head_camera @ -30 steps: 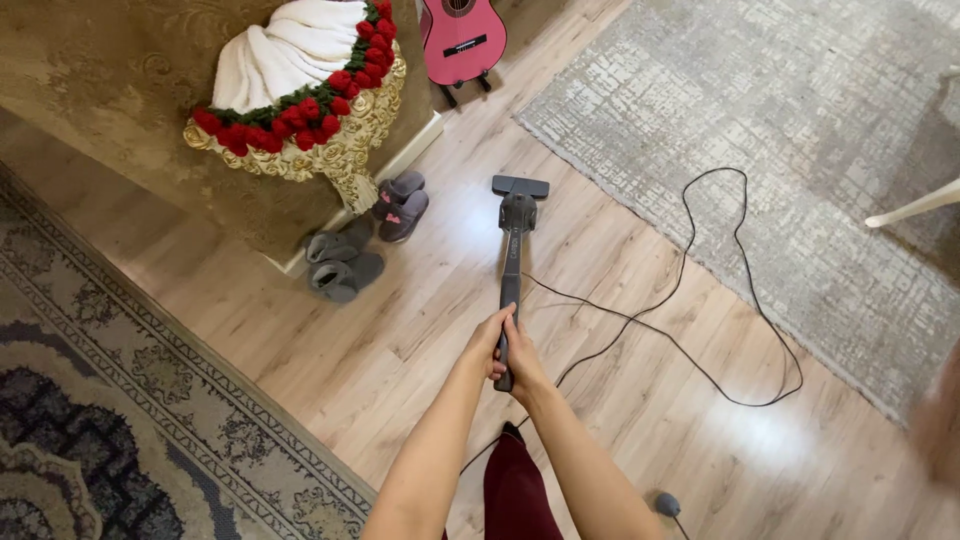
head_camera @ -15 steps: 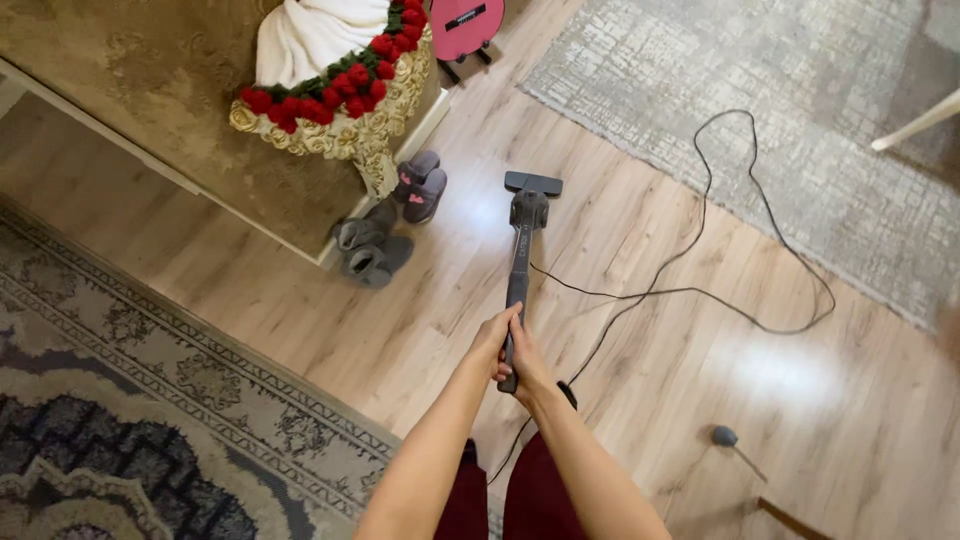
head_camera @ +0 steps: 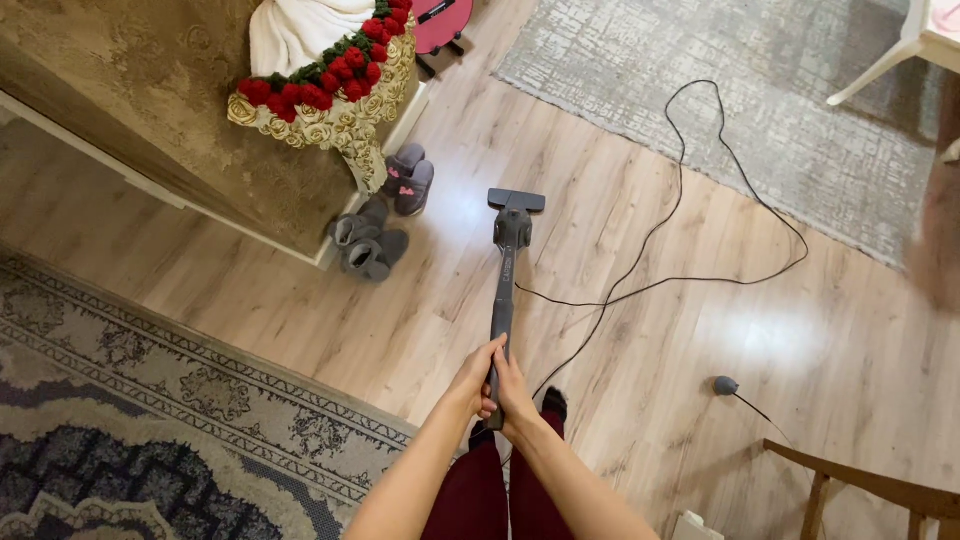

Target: Vacuuming a wooden floor and a rug in a hallway using a corded vacuum cleaner.

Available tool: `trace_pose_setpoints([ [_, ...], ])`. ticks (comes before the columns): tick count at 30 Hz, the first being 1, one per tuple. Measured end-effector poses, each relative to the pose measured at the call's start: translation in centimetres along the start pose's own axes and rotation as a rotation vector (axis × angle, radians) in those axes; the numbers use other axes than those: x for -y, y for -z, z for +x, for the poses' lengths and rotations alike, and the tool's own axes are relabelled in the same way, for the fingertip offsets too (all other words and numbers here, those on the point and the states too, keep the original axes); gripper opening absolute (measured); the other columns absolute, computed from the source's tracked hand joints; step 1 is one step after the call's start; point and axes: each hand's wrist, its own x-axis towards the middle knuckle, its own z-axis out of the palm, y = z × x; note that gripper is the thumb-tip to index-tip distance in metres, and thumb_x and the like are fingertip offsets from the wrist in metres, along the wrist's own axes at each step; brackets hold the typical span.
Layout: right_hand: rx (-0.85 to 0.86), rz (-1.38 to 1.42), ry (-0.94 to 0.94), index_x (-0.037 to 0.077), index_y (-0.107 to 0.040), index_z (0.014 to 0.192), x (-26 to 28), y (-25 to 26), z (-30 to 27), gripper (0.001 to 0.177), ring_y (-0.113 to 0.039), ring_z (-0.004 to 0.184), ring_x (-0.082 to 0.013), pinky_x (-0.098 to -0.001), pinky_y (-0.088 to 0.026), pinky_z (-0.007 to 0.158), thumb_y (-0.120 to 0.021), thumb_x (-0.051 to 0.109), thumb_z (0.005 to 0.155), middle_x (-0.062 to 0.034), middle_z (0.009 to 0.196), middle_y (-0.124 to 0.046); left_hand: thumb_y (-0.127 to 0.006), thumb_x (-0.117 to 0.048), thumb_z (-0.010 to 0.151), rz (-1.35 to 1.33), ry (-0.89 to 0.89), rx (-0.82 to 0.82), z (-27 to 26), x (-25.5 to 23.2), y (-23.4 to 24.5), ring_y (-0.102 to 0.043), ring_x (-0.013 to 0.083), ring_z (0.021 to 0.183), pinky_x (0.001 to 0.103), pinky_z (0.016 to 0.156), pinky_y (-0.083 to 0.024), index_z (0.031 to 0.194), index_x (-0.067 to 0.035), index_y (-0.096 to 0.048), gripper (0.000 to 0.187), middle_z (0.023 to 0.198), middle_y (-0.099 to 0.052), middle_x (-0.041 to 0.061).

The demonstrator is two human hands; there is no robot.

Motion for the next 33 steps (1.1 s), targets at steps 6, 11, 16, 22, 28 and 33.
trace_pose_setpoints([
  [6, -0.010, -0.008, 0.011, 0.024, -0.047, 0.113, 0.9, 0.6, 1.8, 0.036, -0.035, 0.036, -0.0131, -0.0296, -0.032, 0.037, -0.047, 0.058, 0.100, -0.0032, 0.059, -0.046, -0.068, -0.080, 0.073, 0.023, 0.007, -0.022, 1.5, -1.3, -1.1, -0.034, 0.0256, 0.037, 0.043, 0.036, -0.029, 0.084, -0.011, -0.057, 0.071, 0.058, -0.035, 0.008],
  [11, 0.075, 0.013, 0.043, 0.017, -0.046, 0.103, 1.9, 2.1, 5.9, 0.041, -0.037, 0.037, -0.0129, -0.0289, -0.031, 0.036, -0.048, 0.059, 0.103, -0.0031, 0.060, -0.047, -0.069, -0.080, 0.072, 0.033, -0.046, -0.034, 5.3, -3.4, -1.9, -0.036, 0.0268, 0.036, 0.044, 0.036, -0.031, 0.084, -0.009, -0.059, 0.073, 0.059, -0.039, 0.009],
  [16, 0.046, -0.009, 0.083, 0.019, -0.048, 0.103, 3.4, 1.2, 6.8, 0.037, -0.037, 0.037, -0.0134, -0.0300, -0.031, 0.036, -0.048, 0.056, 0.101, -0.0029, 0.060, -0.047, -0.068, -0.080, 0.072, 0.032, -0.060, 0.001, 5.7, -5.3, -2.0, -0.034, 0.0261, 0.036, 0.044, 0.037, -0.031, 0.083, -0.011, -0.058, 0.071, 0.059, -0.038, 0.008],
  [22, 0.070, 0.009, 0.077, 0.018, -0.047, 0.104, 3.0, 1.0, 6.5, 0.039, -0.038, 0.038, -0.0135, -0.0299, -0.032, 0.037, -0.047, 0.057, 0.103, -0.0031, 0.061, -0.048, -0.068, -0.078, 0.072, 0.039, -0.058, -0.015, 4.7, -5.2, -1.6, -0.037, 0.0265, 0.037, 0.044, 0.038, -0.032, 0.086, -0.011, -0.061, 0.069, 0.061, -0.041, 0.010],
  [28, 0.035, -0.028, 0.086, 0.021, -0.052, 0.116, 1.4, -0.2, 4.5, 0.036, -0.038, 0.039, -0.0115, -0.0284, -0.031, 0.038, -0.047, 0.054, 0.103, -0.0017, 0.061, -0.046, -0.068, -0.077, 0.077, 0.015, -0.107, -0.001, 4.4, -3.2, -0.3, -0.032, 0.0207, 0.036, 0.039, 0.034, -0.026, 0.084, -0.008, -0.061, 0.070, 0.059, -0.039, 0.006],
  [33, 0.054, 0.023, 0.081, 0.019, -0.048, 0.114, -1.3, 0.2, 3.2, 0.036, -0.037, 0.039, -0.0120, -0.0288, -0.031, 0.037, -0.047, 0.054, 0.104, -0.0021, 0.061, -0.046, -0.069, -0.074, 0.077, 0.031, -0.081, -0.037, 0.5, -1.4, 0.6, -0.031, 0.0208, 0.036, 0.039, 0.034, -0.026, 0.082, -0.009, -0.057, 0.067, 0.057, -0.034, 0.005],
])
